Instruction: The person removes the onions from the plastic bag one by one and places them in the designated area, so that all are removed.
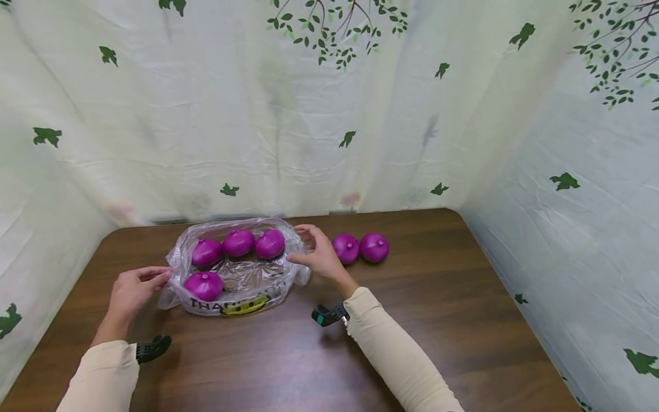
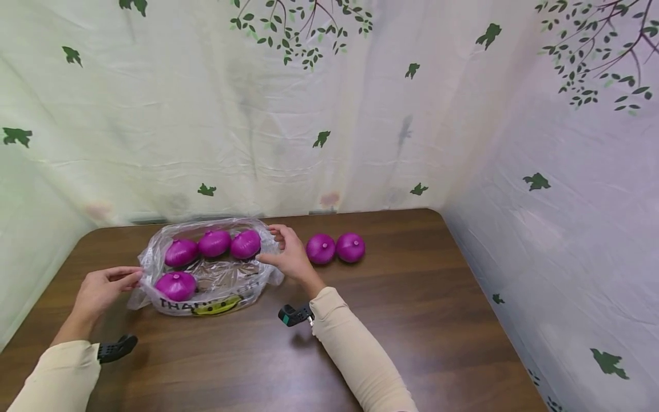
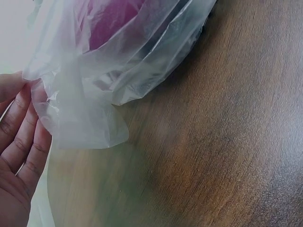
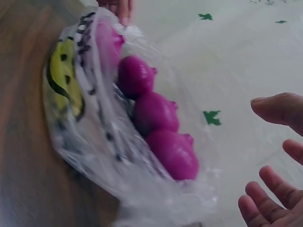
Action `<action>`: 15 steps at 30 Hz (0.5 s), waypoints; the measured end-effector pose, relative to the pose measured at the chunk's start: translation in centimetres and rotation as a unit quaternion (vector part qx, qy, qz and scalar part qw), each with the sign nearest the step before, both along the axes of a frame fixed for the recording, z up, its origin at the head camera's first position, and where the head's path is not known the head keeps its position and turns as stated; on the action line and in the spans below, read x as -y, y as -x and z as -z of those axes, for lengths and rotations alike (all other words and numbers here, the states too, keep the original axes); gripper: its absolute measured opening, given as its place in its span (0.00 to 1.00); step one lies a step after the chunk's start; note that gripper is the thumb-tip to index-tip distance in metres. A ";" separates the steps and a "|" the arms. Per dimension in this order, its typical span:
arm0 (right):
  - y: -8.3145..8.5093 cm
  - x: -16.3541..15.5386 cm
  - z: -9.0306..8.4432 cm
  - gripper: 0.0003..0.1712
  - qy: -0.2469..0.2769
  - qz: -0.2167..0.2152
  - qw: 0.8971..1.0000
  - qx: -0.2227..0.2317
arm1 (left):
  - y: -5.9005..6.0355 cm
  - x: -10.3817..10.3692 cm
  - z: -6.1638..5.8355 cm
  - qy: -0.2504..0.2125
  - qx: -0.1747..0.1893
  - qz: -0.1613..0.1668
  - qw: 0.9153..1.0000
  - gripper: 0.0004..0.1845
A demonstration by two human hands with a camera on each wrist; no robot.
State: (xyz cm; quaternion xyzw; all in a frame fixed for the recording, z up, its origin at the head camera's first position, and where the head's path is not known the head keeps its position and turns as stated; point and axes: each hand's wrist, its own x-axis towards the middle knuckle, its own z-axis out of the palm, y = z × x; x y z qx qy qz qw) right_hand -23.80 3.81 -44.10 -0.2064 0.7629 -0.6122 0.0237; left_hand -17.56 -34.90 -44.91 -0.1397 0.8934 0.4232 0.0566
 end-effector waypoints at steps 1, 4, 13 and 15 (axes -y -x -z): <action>-0.1 0.2 0.2 0.37 0.000 -0.001 1.000 0.001 | 0.0 -0.1 0.0 -0.001 -0.001 0.001 1.000 0.34; -0.3 0.7 0.7 0.38 0.004 -0.004 1.000 0.002 | 0.1 -0.3 0.0 -0.002 -0.002 0.001 1.000 0.33; -0.3 2.7 1.6 0.37 0.003 -0.010 1.000 0.002 | 0.1 -0.2 0.1 0.005 -0.003 -0.001 1.000 0.31; -0.2 3.2 1.7 0.37 -0.005 -0.005 1.000 0.003 | 0.1 -0.1 0.1 0.006 -0.004 0.000 1.000 0.31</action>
